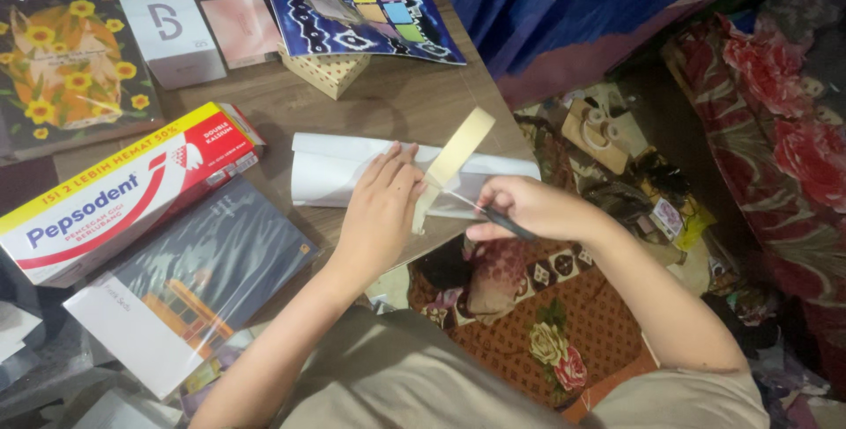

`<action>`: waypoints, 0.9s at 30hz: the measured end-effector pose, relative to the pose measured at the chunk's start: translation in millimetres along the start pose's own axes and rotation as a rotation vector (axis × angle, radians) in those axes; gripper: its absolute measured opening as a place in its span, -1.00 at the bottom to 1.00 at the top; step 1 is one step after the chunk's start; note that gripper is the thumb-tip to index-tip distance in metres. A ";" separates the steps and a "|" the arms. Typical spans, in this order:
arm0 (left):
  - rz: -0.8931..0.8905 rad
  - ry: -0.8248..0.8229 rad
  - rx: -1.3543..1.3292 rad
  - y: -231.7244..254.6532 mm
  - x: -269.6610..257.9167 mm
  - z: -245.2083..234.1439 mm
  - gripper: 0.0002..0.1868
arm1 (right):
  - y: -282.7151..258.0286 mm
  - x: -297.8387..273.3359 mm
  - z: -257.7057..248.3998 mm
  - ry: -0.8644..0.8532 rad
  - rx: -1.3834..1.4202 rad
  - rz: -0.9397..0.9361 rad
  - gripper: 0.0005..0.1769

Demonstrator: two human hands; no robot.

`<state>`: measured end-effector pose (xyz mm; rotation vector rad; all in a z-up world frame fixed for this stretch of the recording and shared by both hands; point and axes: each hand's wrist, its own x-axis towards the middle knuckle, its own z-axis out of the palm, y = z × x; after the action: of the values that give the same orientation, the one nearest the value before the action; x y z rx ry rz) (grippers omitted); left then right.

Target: The person wraps a book with a patterned paper cover, folds the edges, and secures the package with clear tape. They use scissors to cut the tape and smooth the folds to complete the wrapping.

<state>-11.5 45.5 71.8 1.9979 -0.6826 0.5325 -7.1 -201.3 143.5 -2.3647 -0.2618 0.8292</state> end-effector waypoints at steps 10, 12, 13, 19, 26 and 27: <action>-0.017 0.001 -0.026 1.5 0.0 -0.7 -0.91 | -8.3 16.8 -7.6 0.004 0.125 0.003 -0.40; -0.012 0.007 -0.014 0.7 -0.5 0.4 -0.91 | -5.6 18.0 -6.2 0.008 0.135 -0.034 -0.42; -0.010 0.007 -0.010 0.2 -0.7 1.0 -0.91 | -3.9 18.9 -5.9 0.010 0.140 -0.053 -0.42; -0.035 -0.008 -0.013 -0.7 -1.1 2.8 -0.92 | 6.6 18.7 -5.8 0.031 0.051 0.048 -0.45; -0.027 -0.007 -0.005 -0.1 -1.4 1.8 -0.94 | 7.0 19.3 4.4 0.052 0.127 -0.061 -0.46; -0.028 -0.005 -0.005 -0.1 -1.2 2.1 -0.94 | 6.2 18.8 5.0 0.047 0.151 -0.048 -0.47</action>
<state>-12.2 44.0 70.0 2.0020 -0.6575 0.5084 4.5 -196.9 127.2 -2.2254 -0.2269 0.7430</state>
